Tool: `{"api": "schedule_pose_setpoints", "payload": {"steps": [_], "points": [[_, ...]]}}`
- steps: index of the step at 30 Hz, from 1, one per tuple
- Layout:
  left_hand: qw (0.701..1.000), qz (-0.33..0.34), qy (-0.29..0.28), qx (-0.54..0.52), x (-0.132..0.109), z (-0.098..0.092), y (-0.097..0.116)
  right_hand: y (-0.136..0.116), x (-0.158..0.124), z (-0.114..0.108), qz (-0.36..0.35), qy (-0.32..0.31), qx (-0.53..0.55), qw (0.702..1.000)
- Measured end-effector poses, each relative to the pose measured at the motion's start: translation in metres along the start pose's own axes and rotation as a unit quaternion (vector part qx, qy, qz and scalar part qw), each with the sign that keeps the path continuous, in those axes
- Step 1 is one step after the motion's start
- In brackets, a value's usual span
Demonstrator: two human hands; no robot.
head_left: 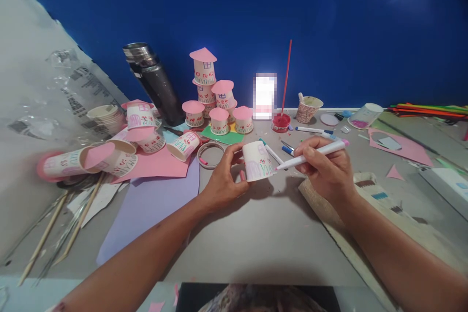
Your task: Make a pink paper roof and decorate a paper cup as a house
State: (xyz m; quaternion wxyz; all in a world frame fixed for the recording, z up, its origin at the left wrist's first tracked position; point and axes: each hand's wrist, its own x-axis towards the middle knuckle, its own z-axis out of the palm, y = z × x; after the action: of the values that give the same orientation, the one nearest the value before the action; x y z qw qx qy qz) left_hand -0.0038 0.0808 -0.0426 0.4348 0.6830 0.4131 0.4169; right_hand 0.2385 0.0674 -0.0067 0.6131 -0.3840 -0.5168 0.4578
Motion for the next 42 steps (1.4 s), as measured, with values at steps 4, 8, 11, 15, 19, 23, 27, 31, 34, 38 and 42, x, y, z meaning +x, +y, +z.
{"api": "schedule_pose_setpoints", "payload": {"steps": [4,8,11,15,19,23,27,31,34,38,42], "points": [[1.000,0.016,0.017,-0.015,0.000,0.000,0.000,-0.002,0.001,0.002,-0.010,0.007,-0.004,1.000],[0.999,0.033,0.011,-0.023,-0.001,0.001,0.002,-0.002,0.002,0.003,-0.031,0.019,-0.003,0.999],[0.999,0.038,0.008,-0.026,-0.001,0.001,0.002,-0.001,0.003,0.003,-0.037,0.017,0.002,0.999],[0.999,0.027,0.007,-0.020,-0.001,0.002,0.002,-0.003,0.002,0.003,-0.030,-0.002,0.014,0.999],[0.999,0.014,0.026,0.032,-0.001,0.001,0.001,-0.003,0.004,0.002,-0.031,0.027,0.003,0.999],[0.990,0.038,0.093,0.095,0.001,-0.002,-0.001,0.000,0.011,-0.001,-0.018,0.082,-0.015,0.996],[0.984,0.015,0.153,0.085,0.005,-0.006,-0.001,0.004,0.016,-0.003,-0.013,0.087,-0.027,0.996],[0.985,0.001,0.159,0.069,0.007,-0.008,-0.001,0.008,0.019,-0.007,0.005,0.077,-0.066,0.995],[0.988,-0.013,0.147,0.041,0.007,-0.008,0.000,0.013,0.020,-0.012,0.042,0.031,-0.091,0.994],[0.985,-0.011,0.159,0.069,0.008,-0.010,-0.003,0.016,0.021,-0.016,0.081,-0.019,-0.068,0.994],[0.967,0.083,0.135,0.201,0.013,-0.011,-0.011,0.016,0.021,-0.014,0.098,-0.009,-0.062,0.993]]}}
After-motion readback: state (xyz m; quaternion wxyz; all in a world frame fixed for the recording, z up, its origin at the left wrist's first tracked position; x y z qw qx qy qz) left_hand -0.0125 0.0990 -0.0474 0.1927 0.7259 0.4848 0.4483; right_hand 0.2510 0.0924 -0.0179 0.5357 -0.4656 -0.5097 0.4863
